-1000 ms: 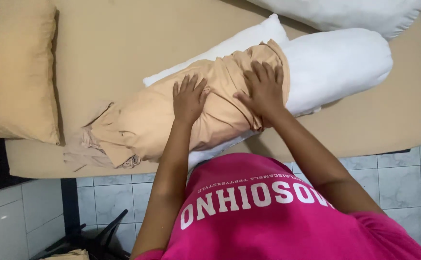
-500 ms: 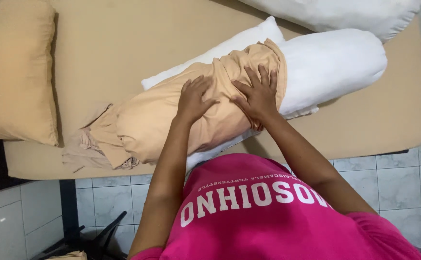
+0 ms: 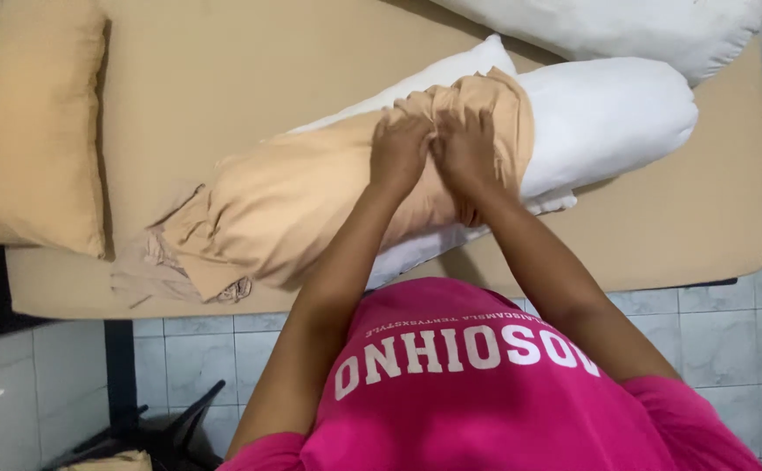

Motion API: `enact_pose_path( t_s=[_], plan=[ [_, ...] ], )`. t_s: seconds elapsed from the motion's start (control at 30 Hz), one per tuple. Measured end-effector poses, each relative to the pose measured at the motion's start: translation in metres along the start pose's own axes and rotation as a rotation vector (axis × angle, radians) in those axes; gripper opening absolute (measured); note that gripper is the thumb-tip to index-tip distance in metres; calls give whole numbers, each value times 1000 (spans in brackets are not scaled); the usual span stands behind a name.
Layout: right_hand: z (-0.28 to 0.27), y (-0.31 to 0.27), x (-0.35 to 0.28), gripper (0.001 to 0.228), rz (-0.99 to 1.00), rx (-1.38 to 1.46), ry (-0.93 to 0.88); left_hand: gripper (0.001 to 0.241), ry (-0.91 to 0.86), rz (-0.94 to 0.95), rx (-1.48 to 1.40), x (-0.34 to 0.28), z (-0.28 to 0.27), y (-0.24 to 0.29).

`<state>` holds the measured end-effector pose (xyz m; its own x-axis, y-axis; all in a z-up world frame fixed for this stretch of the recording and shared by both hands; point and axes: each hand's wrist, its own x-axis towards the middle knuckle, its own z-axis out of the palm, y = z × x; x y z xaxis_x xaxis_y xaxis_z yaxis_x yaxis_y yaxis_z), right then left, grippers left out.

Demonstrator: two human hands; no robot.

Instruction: The person inserts a white pillow into a beige pillowcase on a bed. They align the corners, push the pillow inside, and smooth the fabric to fit the case properly.

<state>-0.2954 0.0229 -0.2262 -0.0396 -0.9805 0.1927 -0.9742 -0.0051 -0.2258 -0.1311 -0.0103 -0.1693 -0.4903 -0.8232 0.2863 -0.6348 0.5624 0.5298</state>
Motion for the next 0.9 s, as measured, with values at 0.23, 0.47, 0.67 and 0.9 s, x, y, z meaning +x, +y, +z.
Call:
enact_pose_path(
  t_s=[0.23,0.47,0.67,0.9],
  plan=[
    [-18,77,61,49,205,224,134,38,112,5,342,-37,-113,-9],
    [-42,40,59,32,162,447,32,35,186,-326,438,-70,-112,-101],
    [-42,37,44,36,236,400,-45,10,586,-5,182,-79,-74,-154],
    [-30,23,39,42,170,295,-55,13,252,-179,176,-51,-43,-42]
  ],
)
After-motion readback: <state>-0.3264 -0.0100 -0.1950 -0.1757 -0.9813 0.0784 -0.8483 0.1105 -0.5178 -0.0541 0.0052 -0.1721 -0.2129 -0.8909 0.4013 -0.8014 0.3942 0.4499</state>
